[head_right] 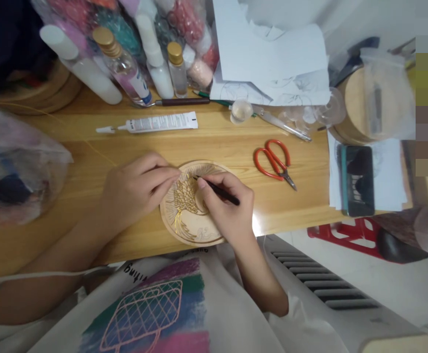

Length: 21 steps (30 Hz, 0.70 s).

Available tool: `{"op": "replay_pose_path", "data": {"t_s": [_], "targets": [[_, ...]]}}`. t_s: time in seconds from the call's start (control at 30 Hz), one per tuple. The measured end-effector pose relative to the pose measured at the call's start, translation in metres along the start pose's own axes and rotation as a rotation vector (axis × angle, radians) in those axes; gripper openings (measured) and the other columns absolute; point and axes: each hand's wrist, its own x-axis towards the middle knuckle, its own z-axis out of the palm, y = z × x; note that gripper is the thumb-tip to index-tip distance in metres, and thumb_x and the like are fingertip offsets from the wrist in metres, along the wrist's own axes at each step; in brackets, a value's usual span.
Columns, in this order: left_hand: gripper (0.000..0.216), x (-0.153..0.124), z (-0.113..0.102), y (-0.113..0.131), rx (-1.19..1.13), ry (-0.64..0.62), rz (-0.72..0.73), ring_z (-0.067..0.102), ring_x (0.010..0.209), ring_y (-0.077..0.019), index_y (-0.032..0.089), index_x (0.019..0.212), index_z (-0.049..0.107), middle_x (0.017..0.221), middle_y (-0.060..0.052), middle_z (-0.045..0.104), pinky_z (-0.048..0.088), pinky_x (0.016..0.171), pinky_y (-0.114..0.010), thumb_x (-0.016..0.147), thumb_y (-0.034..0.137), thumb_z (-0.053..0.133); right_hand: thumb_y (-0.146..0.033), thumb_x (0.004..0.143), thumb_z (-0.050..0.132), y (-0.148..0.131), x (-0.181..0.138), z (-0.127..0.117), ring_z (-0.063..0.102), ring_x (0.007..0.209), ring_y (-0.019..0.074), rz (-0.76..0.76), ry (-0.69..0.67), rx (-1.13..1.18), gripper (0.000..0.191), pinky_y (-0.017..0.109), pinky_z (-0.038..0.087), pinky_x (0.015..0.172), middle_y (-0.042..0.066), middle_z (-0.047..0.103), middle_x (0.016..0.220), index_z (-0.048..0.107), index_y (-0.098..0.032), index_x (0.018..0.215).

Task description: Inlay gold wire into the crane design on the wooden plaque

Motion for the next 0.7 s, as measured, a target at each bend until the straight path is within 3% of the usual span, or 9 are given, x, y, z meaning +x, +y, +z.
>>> {"op": "replay_pose_path", "data": {"t_s": [0.2, 0.4, 0.7], "targets": [[0.023, 0.0003, 0.0018, -0.0005, -0.001, -0.016, -0.003, 0.064, 0.073, -0.0144, 0.020, 0.084, 0.072, 0.084, -0.002, 0.069, 0.043, 0.056, -0.027, 0.099, 0.019, 0.055, -0.021, 0.081, 0.077, 0.0006, 0.0003, -0.0002, 0.070, 0.067, 0.0108, -0.003, -0.009, 0.010, 0.003, 0.022, 0.058, 0.064, -0.004, 0.076, 0.074, 0.075, -0.023, 0.080], [0.022, 0.0004, 0.0037, -0.0018, -0.027, 0.046, 0.021, 0.063, 0.071, -0.0137, 0.019, 0.084, 0.072, 0.082, -0.001, 0.069, 0.042, 0.055, -0.026, 0.099, 0.019, 0.056, -0.023, 0.080, 0.077, 0.0005, 0.0013, 0.0007, 0.070, 0.067, 0.0119, 0.010, -0.008, 0.002, 0.002, 0.023, 0.058, 0.063, -0.003, 0.076, 0.074, 0.075, -0.023, 0.080], [0.023, 0.0004, 0.0011, 0.0000, 0.005, -0.005, 0.002, 0.062, 0.072, -0.0140, 0.021, 0.084, 0.071, 0.083, -0.001, 0.068, 0.041, 0.056, -0.027, 0.098, 0.018, 0.054, -0.022, 0.081, 0.076, -0.0002, -0.0001, 0.0006, 0.069, 0.064, 0.0101, 0.013, -0.010, 0.002, 0.003, 0.021, 0.056, 0.060, -0.004, 0.075, 0.071, 0.074, -0.023, 0.079]]}}
